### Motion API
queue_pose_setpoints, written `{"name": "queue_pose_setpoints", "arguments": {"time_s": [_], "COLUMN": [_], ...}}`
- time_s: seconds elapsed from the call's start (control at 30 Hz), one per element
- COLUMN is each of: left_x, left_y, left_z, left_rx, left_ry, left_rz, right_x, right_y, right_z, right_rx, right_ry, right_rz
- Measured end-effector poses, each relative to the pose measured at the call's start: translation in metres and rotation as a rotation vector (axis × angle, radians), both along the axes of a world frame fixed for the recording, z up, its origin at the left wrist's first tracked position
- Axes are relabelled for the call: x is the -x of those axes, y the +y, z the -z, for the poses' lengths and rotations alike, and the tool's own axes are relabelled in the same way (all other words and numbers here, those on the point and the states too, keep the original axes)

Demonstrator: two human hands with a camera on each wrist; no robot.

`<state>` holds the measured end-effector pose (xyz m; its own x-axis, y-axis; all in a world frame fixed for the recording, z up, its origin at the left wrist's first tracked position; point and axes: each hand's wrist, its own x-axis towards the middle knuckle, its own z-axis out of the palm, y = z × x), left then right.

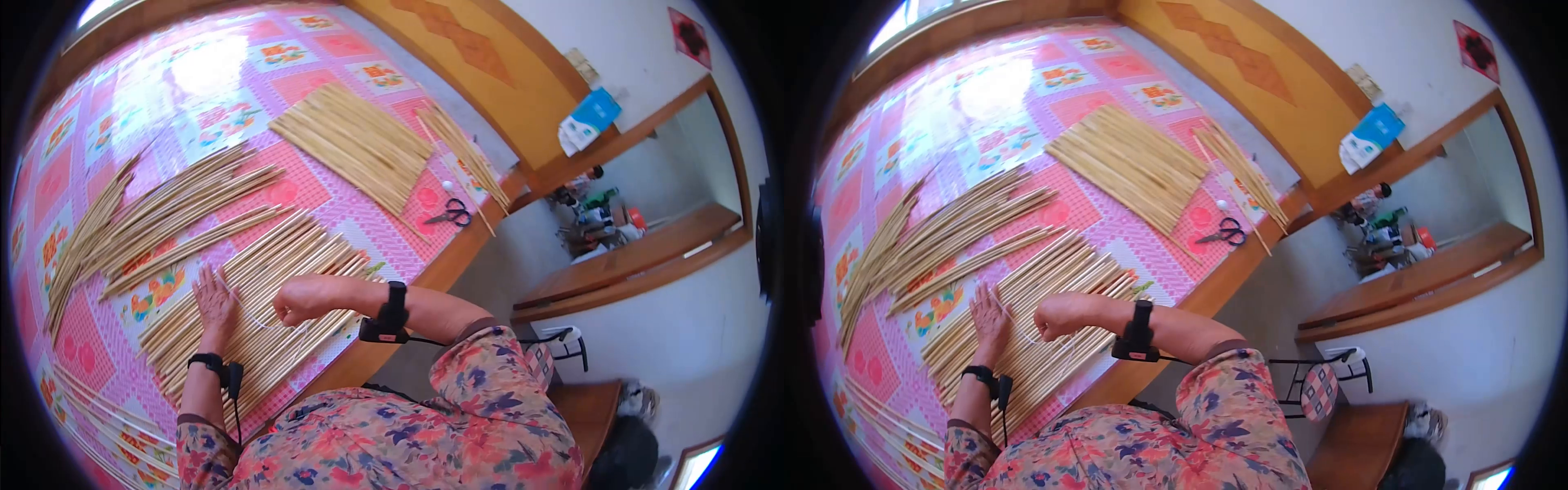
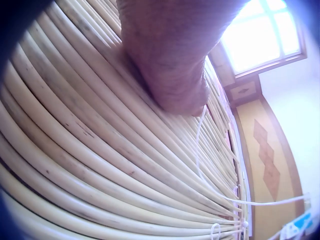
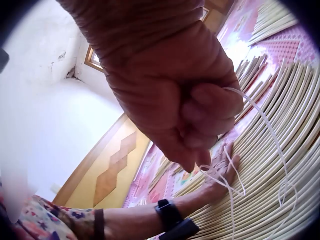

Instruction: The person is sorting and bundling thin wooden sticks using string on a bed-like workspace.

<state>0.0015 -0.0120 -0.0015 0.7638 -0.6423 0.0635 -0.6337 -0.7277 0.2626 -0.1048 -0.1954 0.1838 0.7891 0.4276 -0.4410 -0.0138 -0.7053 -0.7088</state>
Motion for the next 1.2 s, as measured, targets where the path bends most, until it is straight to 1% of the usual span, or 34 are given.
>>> {"name": "queue_pose_setpoints", "arguments": {"time_s": [0.03, 0.07, 0.1, 0.13, 0.17, 0.27, 0.3, 0.33, 0.4, 0.43, 0.53, 0.63, 0.67, 0.73, 0.77, 0.8, 0.83, 0.87, 0.9, 0.97, 1.0, 1.03, 1.07, 1.13, 1.2], "left_x": [0.0, 0.001, 0.001, 0.001, 0.003, 0.002, 0.002, 0.001, 0.002, 0.003, 0.002, -0.004, -0.005, -0.002, 0.0, 0.002, 0.005, 0.008, 0.009, 0.013, 0.016, 0.02, 0.022, 0.027, 0.029], "left_y": [0.001, 0.001, -0.001, -0.002, -0.002, -0.002, -0.002, -0.002, -0.003, -0.003, -0.006, -0.003, -0.003, -0.004, -0.003, 0.0, 0.004, 0.008, 0.013, 0.023, 0.026, 0.032, 0.034, 0.041, 0.046], "left_z": [0.0, -0.002, -0.007, -0.013, -0.017, -0.017, -0.018, -0.02, -0.024, -0.026, -0.036, -0.023, -0.026, -0.033, -0.038, -0.042, -0.044, -0.044, -0.041, -0.04, -0.043, -0.047, -0.052, -0.051, -0.051], "left_rx": [0.009, 0.015, 0.029, -0.03, -0.092, -0.023, -0.03, -0.02, -0.059, -0.064, -0.118, -0.094, -0.088, -0.085, -0.079, -0.08, -0.058, -0.036, -0.036, 0.079, 0.077, 0.151, 0.225, 0.234, 0.245], "left_ry": [0.006, 0.012, -0.002, 0.04, 0.082, 0.066, 0.074, 0.066, 0.097, 0.1, 0.147, 0.105, 0.089, 0.101, 0.116, 0.111, 0.122, 0.134, 0.129, -0.029, -0.029, 0.037, 0.103, 0.093, 0.082], "left_rz": [-0.007, -0.018, 0.003, -0.02, -0.045, -0.025, -0.019, -0.009, -0.02, -0.021, -0.038, -0.021, -0.015, 0.001, 0.016, 0.018, 0.074, 0.129, 0.132, 0.278, 0.277, 0.297, 0.318, 0.287, 0.256], "right_x": [0.003, 0.004, 0.004, 0.003, 0.001, -0.004, -0.006, -0.005, -0.002, 0.0, 0.001, 0.002, 0.002, 0.002, 0.003, 0.003, 0.003, 0.004, 0.003, 0.006, 0.008, 0.009, 0.01, 0.013, 0.014], "right_y": [-0.002, -0.004, -0.006, -0.009, -0.009, -0.008, -0.007, -0.006, -0.003, -0.004, -0.012, -0.015, -0.016, -0.022, -0.022, -0.022, -0.022, -0.023, -0.025, -0.028, -0.028, -0.029, -0.029, -0.029, -0.027], "right_z": [0.0, 0.002, 0.004, 0.006, -0.003, -0.023, -0.023, -0.026, -0.03, -0.027, -0.016, -0.01, -0.006, -0.001, -0.007, -0.014, -0.018, -0.017, -0.014, -0.01, -0.008, -0.006, -0.005, -0.004, -0.006], "right_rx": [0.097, 0.11, 0.059, 0.006, 0.036, 0.036, 0.033, 0.043, 0.099, 0.07, 0.041, -0.009, -0.01, -0.039, -0.04, -0.121, -0.201, -0.203, -0.22, -0.238, -0.29, -0.34, -0.341, -0.419, -0.439], "right_ry": [-0.055, -0.067, -0.199, -0.329, -0.316, -0.282, -0.284, -0.293, -0.395, -0.448, -0.465, -0.48, -0.487, -0.625, -0.63, -0.506, -0.379, -0.384, -0.385, -0.385, -0.303, -0.222, -0.223, -0.14, -0.136], "right_rz": [0.044, 0.068, 0.141, 0.21, 0.203, 0.213, 0.248, 0.256, 0.352, 0.388, 0.441, 0.478, 0.482, 0.477, 0.481, 0.535, 0.586, 0.588, 0.588, 0.589, 0.626, 0.662, 0.661, 0.697, 0.707]}}
